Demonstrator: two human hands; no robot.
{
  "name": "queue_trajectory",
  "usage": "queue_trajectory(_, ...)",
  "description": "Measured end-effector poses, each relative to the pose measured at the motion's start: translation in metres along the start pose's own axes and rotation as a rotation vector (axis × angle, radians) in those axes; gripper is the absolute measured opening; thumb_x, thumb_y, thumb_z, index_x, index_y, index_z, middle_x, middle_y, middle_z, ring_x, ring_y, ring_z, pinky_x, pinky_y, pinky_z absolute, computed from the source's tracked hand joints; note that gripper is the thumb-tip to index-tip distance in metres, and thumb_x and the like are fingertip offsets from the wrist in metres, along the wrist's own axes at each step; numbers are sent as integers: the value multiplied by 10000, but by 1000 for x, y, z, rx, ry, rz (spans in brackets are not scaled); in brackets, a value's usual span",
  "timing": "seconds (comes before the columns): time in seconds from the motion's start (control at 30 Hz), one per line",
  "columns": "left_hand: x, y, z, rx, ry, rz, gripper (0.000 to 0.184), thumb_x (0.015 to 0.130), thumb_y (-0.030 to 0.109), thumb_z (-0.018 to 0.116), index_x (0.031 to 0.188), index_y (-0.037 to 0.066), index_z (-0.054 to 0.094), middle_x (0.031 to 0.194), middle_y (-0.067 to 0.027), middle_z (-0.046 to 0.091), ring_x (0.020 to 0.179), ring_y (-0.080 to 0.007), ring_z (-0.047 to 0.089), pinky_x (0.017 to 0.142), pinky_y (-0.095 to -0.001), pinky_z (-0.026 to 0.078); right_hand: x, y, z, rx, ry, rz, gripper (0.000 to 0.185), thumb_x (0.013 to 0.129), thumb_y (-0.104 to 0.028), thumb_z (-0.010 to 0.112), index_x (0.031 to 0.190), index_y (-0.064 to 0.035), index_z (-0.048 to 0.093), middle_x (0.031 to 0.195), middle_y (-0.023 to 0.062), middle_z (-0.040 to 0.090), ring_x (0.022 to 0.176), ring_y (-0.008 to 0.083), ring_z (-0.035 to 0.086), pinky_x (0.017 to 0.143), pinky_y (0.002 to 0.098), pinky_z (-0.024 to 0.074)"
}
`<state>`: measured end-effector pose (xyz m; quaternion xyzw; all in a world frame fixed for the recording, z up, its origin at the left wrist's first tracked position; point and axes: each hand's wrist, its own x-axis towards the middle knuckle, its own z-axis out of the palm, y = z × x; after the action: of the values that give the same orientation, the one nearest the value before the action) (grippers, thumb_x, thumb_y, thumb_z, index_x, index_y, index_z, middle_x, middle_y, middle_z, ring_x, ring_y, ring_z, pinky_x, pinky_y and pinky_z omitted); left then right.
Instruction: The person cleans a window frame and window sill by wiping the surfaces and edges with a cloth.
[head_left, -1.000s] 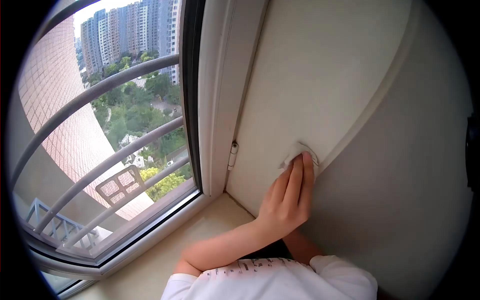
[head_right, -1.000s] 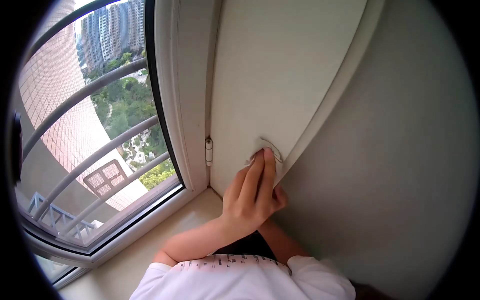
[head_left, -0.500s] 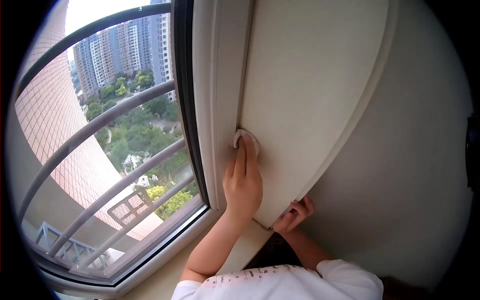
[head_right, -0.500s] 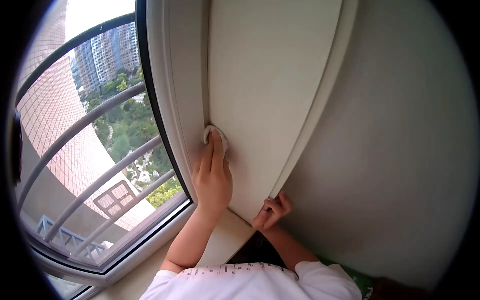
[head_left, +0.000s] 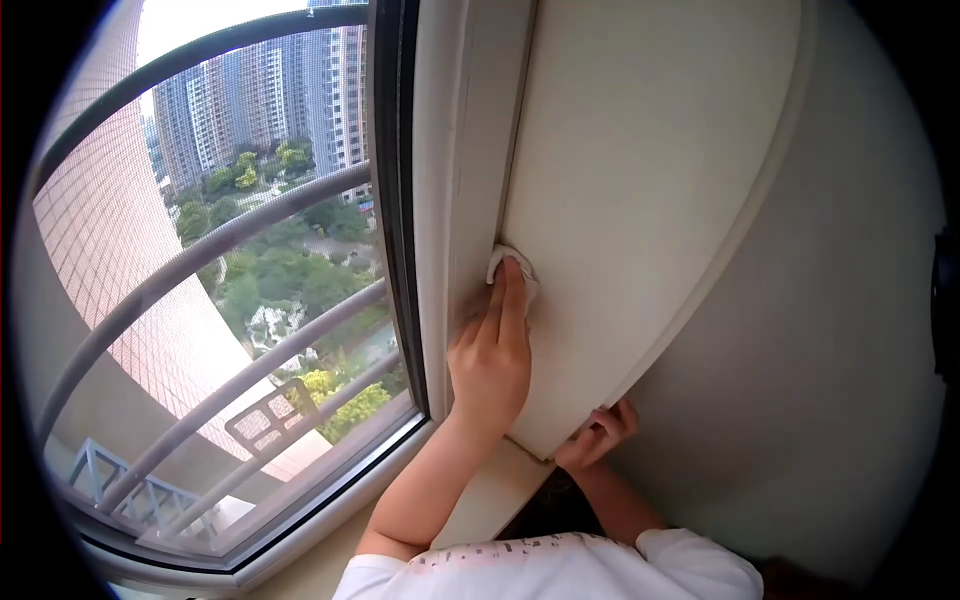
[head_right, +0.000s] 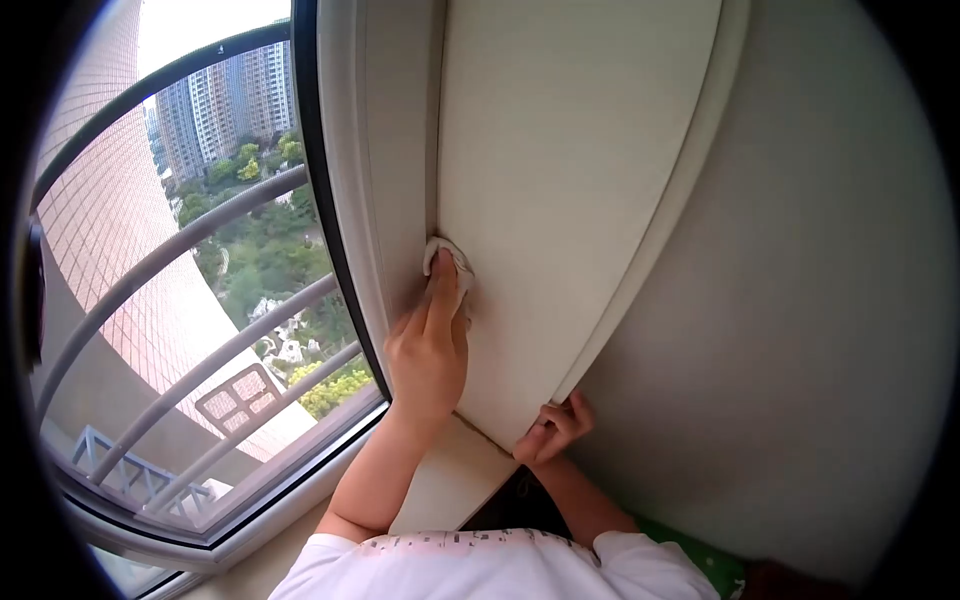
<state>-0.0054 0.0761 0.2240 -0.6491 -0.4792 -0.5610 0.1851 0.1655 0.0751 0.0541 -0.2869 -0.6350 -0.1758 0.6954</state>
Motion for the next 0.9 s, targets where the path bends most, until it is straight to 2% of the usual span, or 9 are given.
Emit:
queue_trajectory(0.17, -1, 23, -1, -114, 64, 171, 508, 779, -91, 617, 1286, -87, 612, 1200, -257, 691, 1014, -336, 731, 769, -337, 577, 3, 1, 2, 9, 1, -9, 301, 1031, -311, 431, 1146, -45, 513, 1442, 201, 326, 1281, 314, 392, 1038, 446, 377)
queue_trajectory(0.23, -7, 66, -10, -122, 82, 233, 364, 809, -19, 599, 1156, -73, 696, 1097, -185, 736, 980, -251, 742, 704, -287, 549, 0, 0, 4, -14, -6, -9, 301, 1036, -313, 426, 1153, -47, 506, 1439, 201, 329, 1285, 315, 392, 1048, 456, 375)
queue_trajectory(0.33, -20, 88, 1, 43, 184, 411, 407, 754, 19, 585, 1131, -36, 726, 1053, -130, 744, 952, -200, 741, 694, -266, 537, -3, 1, 1, -66, -25, -17, 300, 1044, -316, 418, 1162, -50, 495, 1436, 200, 334, 1290, 318, 393, 1062, 471, 372)
queue_trajectory(0.43, -13, 72, -3, -210, 162, 355, 396, 800, -19, 620, 1185, -9, 712, 1087, -143, 742, 904, -203, 742, 674, -283, 546, -9, 4, -5, -160, -63, -28, 300, 1051, -319, 411, 1171, -53, 484, 1433, 198, 338, 1295, 321, 393, 1076, 486, 369)
queue_trajectory(0.47, -7, 62, -3, -208, 168, 358, 396, 800, -19, 620, 1185, -9, 712, 1087, -143, 742, 904, -203, 742, 674, -283, 546, -10, 5, -4, -188, -74, -29, 300, 1054, -319, 408, 1174, -54, 481, 1432, 198, 339, 1297, 322, 393, 1081, 491, 368)
queue_trajectory(0.53, 4, 35, -7, -145, 128, 153, 438, 826, -45, 643, 1260, 8, 675, 1138, -156, 735, 858, -228, 740, 672, -300, 556, -7, 5, -1, -211, -86, -28, 300, 1056, -320, 406, 1177, -55, 477, 1431, 198, 341, 1299, 323, 393, 1086, 496, 367)
queue_trajectory(0.6, 13, 8, -1, -43, 73, 18, 508, 815, -66, 642, 1319, -1, 630, 1186, -191, 717, 855, -258, 742, 684, -311, 563, 0, 5, 6, -7, -2, -21, 305, 1032, -313, 425, 1176, -58, 508, 1417, 193, 342, 1254, 307, 393, 1012, 443, 384)
queue_trajectory(0.7, 22, 0, 5, -34, 102, -25, 490, 828, -56, 637, 1317, -33, 618, 1196, -224, 705, 888, -281, 745, 699, -313, 569, 0, 7, 2, -7, -11, -26, 306, 1024, -312, 440, 1170, -52, 508, 1414, 192, 345, 1256, 309, 387, 1004, 442, 391)
queue_trajectory(0.9, 15, 56, -3, -49, 171, 300, 443, 808, -40, 602, 1244, -108, 646, 1148, -258, 711, 992, -276, 746, 664, -292, 536, -19, 13, 7, 6, 10, 17, 276, 1012, -298, 450, 1134, -62, 526, 1394, 198, 360, 1235, 312, 399, 979, 417, 406)
